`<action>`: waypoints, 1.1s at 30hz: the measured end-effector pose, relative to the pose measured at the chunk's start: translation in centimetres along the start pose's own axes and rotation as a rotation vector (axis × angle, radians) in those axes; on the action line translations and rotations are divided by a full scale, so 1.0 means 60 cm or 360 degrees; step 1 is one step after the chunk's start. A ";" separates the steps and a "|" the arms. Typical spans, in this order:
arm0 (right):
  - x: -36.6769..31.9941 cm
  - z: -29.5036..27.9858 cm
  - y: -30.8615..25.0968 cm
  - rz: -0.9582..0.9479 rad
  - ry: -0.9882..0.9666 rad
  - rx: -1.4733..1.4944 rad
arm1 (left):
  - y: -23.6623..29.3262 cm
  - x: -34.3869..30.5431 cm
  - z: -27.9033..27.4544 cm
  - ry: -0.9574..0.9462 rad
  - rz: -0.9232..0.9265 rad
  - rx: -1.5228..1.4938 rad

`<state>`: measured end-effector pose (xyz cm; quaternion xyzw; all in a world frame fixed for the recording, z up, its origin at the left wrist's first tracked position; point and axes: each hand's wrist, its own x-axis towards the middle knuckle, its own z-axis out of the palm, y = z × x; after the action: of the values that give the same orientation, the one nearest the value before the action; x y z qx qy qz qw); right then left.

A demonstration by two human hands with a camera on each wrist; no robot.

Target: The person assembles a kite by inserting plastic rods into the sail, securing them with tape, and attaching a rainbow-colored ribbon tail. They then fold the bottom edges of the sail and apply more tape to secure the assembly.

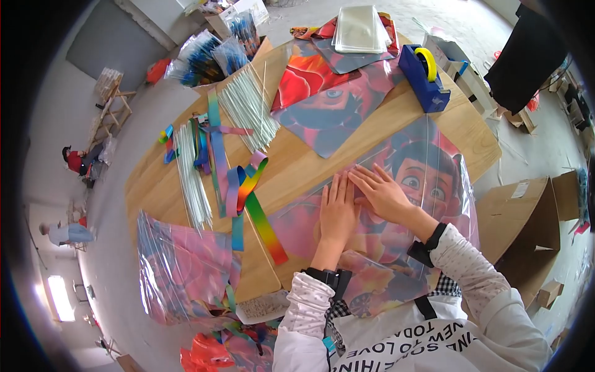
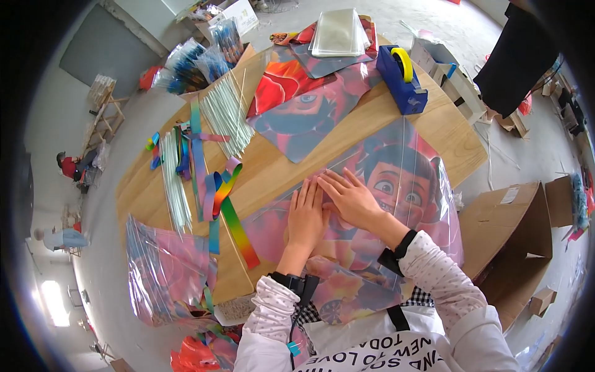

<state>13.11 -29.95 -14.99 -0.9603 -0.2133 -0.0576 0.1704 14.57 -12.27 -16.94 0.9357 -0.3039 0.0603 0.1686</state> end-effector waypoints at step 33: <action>-0.025 -0.025 0.099 0.0460 0.0003 0.0062 | -0.036 -0.051 0.000 0.0081 -0.0317 0.0231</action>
<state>14.25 -36.11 -15.66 -0.9774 -0.0736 -0.0293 0.1959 13.33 -8.98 -18.23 0.9692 -0.1998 0.0887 0.1132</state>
